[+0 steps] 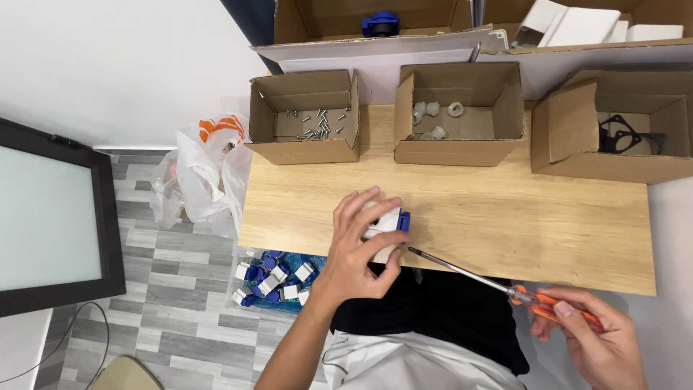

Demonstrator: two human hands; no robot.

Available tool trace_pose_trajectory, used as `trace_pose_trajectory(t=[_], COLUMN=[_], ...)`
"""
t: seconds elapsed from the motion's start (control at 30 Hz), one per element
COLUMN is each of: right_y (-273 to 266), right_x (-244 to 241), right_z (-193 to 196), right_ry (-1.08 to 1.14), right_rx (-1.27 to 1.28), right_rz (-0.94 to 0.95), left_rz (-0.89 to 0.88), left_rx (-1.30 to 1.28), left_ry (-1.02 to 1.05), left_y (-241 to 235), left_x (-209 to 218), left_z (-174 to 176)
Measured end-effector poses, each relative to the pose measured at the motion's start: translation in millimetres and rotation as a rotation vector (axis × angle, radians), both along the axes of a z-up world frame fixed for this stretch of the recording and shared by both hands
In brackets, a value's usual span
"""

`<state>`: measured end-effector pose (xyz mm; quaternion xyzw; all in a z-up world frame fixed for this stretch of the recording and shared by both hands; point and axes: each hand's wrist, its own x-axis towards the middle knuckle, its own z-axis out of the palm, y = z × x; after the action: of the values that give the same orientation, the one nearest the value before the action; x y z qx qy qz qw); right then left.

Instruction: Assembling an industrial electrical socket and its housing using a screwdriver

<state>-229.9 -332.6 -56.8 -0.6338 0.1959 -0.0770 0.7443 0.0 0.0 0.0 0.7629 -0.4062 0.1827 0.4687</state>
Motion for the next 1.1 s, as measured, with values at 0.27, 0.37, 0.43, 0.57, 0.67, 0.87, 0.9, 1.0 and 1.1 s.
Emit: trace_pose_trajectory(t=[0.27,0.37,0.43,0.57,0.67,0.87,0.9,1.0,1.1], right_y=[-2.6,-4.5,1.6,9.2,14.5,14.8,15.8,17.7,16.6], right_x=[1.1,1.1,5.6,10.8,16.0,19.9,20.1,20.2,20.4], right_z=[1.5,-1.3,6.7,18.0,21.9,21.5,23.4,27.4,27.7], right_ry=[-0.015,-0.029,-0.029,0.033,0.013,-0.028,-0.028,-0.007,-0.005], right_rx=[0.013,0.018,-0.023,-0.143,-0.129,-0.190,-0.190,-0.184,-0.175], right_rz=[-0.025,-0.023,-0.034,-0.035,-0.033,0.002,0.001,-0.005,-0.004], left_rz=[-0.018,-0.005,-0.008,-0.019,-0.033,-0.041,-0.041,-0.024,-0.013], left_rx=[0.068,0.069,0.072,0.037,0.034,0.077,0.077,0.047,0.054], left_ry=[-0.066,-0.061,-0.054,0.028,0.001,-0.078,-0.078,-0.095,-0.115], left_y=[-3.2,-3.7,-3.2,-2.8,-2.4,-2.0,-2.8,-4.1,-4.1], left_x=[4.7,4.0,4.6,4.1,6.1,6.1,6.1,6.1,6.6], left_z=[7.4,5.3,6.7,5.2,5.4,2.9,2.4,0.6,-0.3])
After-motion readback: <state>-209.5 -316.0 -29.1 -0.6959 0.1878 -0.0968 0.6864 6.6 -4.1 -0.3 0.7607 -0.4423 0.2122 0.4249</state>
